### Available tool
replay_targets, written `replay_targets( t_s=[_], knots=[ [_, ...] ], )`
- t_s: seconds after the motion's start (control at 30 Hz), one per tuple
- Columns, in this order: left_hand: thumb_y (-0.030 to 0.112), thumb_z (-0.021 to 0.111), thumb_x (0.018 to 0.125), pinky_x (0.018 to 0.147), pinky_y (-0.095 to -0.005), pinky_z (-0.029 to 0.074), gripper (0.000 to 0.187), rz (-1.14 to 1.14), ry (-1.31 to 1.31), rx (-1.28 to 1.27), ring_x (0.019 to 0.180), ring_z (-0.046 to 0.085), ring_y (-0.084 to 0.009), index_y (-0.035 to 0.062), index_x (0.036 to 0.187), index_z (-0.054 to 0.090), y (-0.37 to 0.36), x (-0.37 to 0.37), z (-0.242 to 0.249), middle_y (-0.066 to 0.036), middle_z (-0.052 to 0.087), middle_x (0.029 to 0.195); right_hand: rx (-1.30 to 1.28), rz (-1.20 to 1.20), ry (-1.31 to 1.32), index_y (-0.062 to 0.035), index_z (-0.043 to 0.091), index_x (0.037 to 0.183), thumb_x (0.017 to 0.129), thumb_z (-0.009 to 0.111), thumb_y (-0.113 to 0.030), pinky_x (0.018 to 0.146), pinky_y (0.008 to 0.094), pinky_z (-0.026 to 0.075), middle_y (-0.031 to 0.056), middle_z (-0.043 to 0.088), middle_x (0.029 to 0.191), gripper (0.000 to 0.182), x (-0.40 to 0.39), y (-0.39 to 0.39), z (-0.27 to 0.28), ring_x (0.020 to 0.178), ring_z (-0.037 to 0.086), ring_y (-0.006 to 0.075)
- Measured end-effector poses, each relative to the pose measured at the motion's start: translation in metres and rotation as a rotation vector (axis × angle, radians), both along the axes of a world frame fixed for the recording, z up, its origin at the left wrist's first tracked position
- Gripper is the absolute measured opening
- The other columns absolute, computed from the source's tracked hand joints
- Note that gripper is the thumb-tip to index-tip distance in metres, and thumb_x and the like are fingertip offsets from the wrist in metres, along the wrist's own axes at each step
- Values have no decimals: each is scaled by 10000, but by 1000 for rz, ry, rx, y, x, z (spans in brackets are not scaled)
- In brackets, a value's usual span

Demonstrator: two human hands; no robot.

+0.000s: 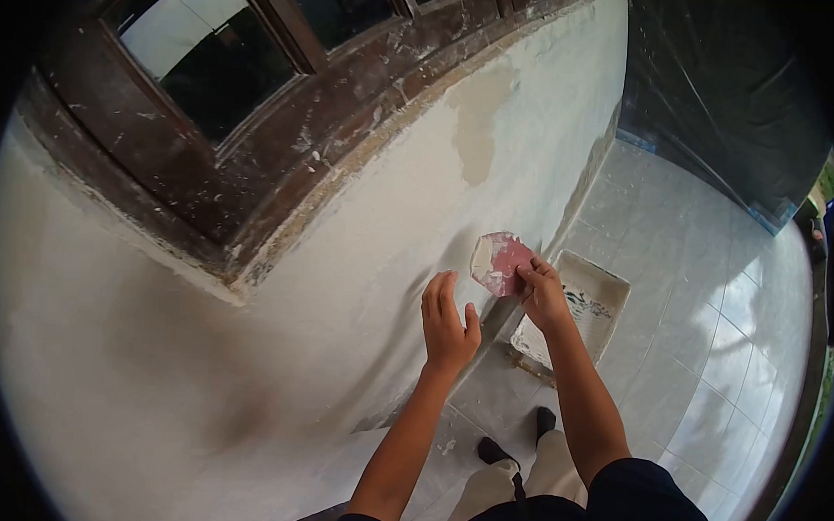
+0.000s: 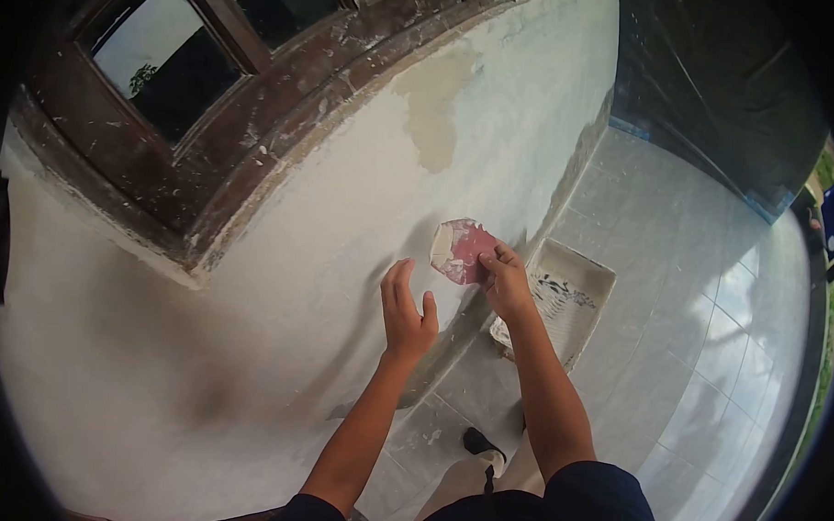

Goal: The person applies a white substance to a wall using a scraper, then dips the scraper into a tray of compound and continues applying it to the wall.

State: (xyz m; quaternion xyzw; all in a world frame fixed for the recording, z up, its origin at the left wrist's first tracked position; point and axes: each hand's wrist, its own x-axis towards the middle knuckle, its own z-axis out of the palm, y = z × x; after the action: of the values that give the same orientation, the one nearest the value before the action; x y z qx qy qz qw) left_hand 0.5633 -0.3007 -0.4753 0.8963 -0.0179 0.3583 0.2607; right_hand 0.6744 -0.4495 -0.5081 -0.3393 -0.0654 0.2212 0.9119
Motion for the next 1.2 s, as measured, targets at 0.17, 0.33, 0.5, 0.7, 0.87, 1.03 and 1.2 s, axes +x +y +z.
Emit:
replay_targets(
  t_s=[0.17,0.33,0.5,0.7,0.87,1.03,1.2],
  knots=[
    [74,543,807,1036,-509,343,523,33,-163,154,1208,438,-404,-52,1302,428,17,-12,62,-237,466,1279,98,10,-124,17,481,1221,907,458,50,932,421,525,143,619,1169,316,-11,16,82,1051,636,247],
    [90,548,800,1028,-513,341,499,84,-289,292,1197,452,-397,-41,1274,460,25,-22,117,-221,488,1251,189,49,-233,15,495,1241,901,455,39,968,383,500,115,622,1174,343,-19,30,154,1070,626,210],
    [97,565,791,1037,-510,324,506,161,-359,427,1213,450,-384,-6,1277,473,34,-34,168,-182,499,1267,272,135,-348,31,490,1269,919,456,23,980,386,493,124,615,1208,353,-31,43,209,1097,619,217],
    [115,565,797,1025,-490,333,488,313,-397,555,1247,444,-349,16,1271,503,48,-71,218,-150,498,1292,358,205,-402,49,489,1261,933,432,37,992,382,491,136,607,1218,333,-46,60,248,1111,610,219],
    [121,562,790,1032,-490,321,489,443,-425,653,1257,432,-342,21,1266,506,65,-112,256,-141,498,1295,426,295,-416,53,466,1286,939,435,45,1005,369,491,143,582,1258,349,-70,81,277,1133,597,225],
    [101,570,782,1036,-496,303,531,526,-445,730,1274,426,-364,19,1294,460,82,-155,293,-160,491,1298,473,349,-466,48,441,1321,948,420,53,1020,365,478,149,562,1283,374,-108,102,313,1164,579,216],
    [97,556,786,1031,-497,313,527,579,-488,785,1279,424,-378,12,1297,457,103,-199,316,-168,488,1306,495,358,-516,51,438,1327,954,421,51,1039,362,459,141,556,1301,374,-155,127,336,1192,560,215]
  ],
)
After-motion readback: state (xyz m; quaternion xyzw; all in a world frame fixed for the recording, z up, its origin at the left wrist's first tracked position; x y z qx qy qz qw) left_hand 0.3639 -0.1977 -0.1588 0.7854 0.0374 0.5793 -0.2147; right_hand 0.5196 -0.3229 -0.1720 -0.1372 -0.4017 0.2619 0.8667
